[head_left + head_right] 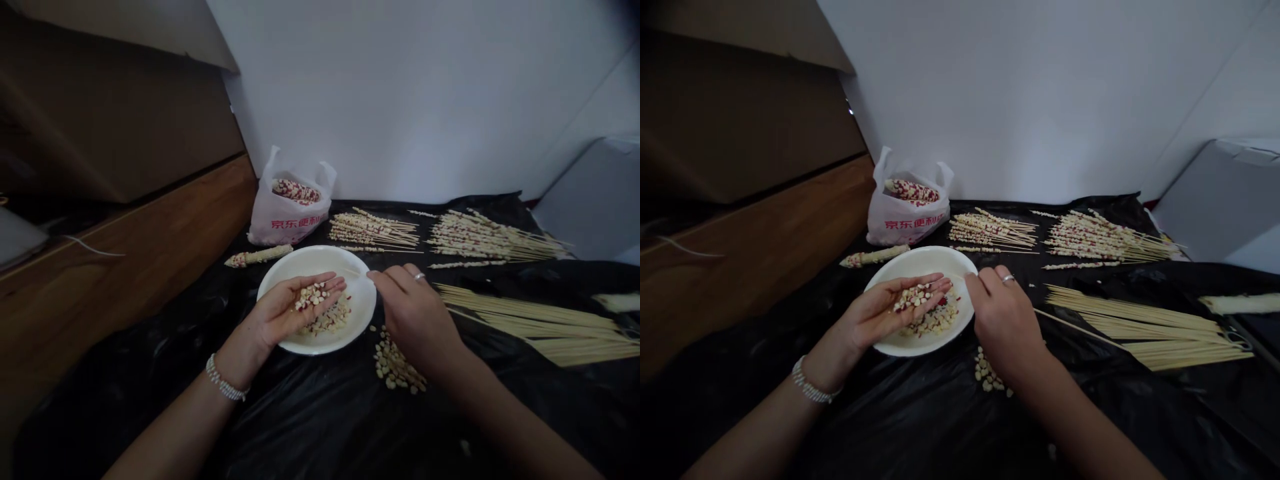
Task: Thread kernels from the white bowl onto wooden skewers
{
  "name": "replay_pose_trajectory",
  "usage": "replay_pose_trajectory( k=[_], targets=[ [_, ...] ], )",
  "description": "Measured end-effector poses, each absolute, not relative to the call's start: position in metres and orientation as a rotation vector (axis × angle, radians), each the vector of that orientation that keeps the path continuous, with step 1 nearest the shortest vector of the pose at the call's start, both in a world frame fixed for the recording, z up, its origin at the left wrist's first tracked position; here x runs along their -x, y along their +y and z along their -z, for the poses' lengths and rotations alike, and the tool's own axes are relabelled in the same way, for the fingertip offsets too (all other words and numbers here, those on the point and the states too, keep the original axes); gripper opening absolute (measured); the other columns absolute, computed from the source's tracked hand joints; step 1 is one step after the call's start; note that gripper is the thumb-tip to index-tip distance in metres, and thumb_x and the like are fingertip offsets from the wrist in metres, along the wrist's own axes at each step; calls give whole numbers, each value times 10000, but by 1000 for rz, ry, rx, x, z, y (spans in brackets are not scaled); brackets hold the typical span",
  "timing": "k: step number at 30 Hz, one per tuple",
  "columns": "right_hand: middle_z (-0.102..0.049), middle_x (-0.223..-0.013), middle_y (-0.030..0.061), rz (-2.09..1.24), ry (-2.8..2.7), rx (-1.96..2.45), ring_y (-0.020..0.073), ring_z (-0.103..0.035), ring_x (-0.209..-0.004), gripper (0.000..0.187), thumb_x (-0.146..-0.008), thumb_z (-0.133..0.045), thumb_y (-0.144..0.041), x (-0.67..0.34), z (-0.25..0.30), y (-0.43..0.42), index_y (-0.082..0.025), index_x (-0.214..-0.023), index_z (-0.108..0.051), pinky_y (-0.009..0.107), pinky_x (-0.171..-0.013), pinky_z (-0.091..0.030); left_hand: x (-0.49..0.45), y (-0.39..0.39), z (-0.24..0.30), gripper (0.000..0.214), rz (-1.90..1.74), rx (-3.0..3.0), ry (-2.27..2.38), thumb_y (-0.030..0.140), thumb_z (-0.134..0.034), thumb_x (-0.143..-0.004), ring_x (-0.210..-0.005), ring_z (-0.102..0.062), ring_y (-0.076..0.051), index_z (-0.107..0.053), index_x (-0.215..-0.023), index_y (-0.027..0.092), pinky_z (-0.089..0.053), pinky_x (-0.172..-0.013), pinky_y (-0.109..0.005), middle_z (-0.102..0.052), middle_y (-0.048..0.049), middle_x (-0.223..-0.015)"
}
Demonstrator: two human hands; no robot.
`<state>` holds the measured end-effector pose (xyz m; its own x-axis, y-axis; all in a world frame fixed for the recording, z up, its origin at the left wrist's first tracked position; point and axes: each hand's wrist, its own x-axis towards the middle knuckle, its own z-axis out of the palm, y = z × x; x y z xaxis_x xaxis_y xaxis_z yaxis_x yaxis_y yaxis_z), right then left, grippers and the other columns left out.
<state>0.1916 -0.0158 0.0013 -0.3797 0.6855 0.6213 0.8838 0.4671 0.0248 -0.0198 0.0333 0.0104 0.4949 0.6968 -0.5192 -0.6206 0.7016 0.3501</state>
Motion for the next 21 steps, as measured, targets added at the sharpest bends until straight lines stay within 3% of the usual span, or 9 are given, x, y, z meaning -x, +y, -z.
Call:
replay_pose_trajectory(
  k=[4,7,13,15,17,19,21],
  targets=[
    [-614,-847,105,572,-2136,1153,202,-502,-785,333,-869,-391,-38,-193,15,-21,-62,-1137,-586,315,-696,-397,17,29,-11,349,-748,-117,636,13,-442,-876,-699,-678,-152,-565,-1198,73,-558,-583,-206,-661,-102,-806],
    [-616,-780,50,667,-2140,1124,149,-493,-661,359,-866,-431,-41,-193,20,-28,-92,-1197,-561,280,-602,-352,18,26,-9,368,-703,-166,565,-1,-442,-875,-511,-561,-70,-547,-1215,94,-425,-400,-119,-583,-38,-721],
    [-627,-756,28,649,-2156,1106,134,-521,-668,369,-861,-450,-52,-187,24,-33,-126,-1204,-563,271,-597,-357,21,25,-5,164,-740,-210,579,107,-431,-928,-361,-388,-26,-589,-973,113,-275,-296,-110,-452,38,-593],
    [-626,-754,33,628,-2151,1096,144,-528,-690,357,-862,-474,-69,-186,25,-33,-123,-1203,-567,277,-611,-373,21,26,-4,156,-781,-173,576,164,-438,-940,-394,-446,-41,-585,-966,115,-320,-310,-112,-478,23,-608],
    [-626,-758,34,609,-2154,1101,149,-529,-702,345,-868,-492,-87,-186,26,-33,-121,-1202,-570,283,-624,-384,21,29,-3,224,-822,-148,609,201,-423,-948,-534,-592,-96,-581,-1073,101,-471,-415,-150,-577,-45,-699],
    [-627,-766,36,595,-2165,1114,150,-529,-707,327,-875,-500,-99,-187,27,-33,-116,-1191,-580,286,-624,-387,21,32,-4,314,-852,-141,692,205,-386,-955,-773,-688,-193,-552,-1190,80,-588,-608,-270,-657,-144,-875],
    [-629,-770,41,589,-2177,1119,153,-532,-714,310,-880,-500,-105,-188,28,-32,-108,-1176,-591,288,-620,-384,21,34,-6,359,-872,-136,764,174,-370,-950,-969,-676,-267,-522,-1255,60,-596,-753,-372,-662,-207,-1039]
  ],
)
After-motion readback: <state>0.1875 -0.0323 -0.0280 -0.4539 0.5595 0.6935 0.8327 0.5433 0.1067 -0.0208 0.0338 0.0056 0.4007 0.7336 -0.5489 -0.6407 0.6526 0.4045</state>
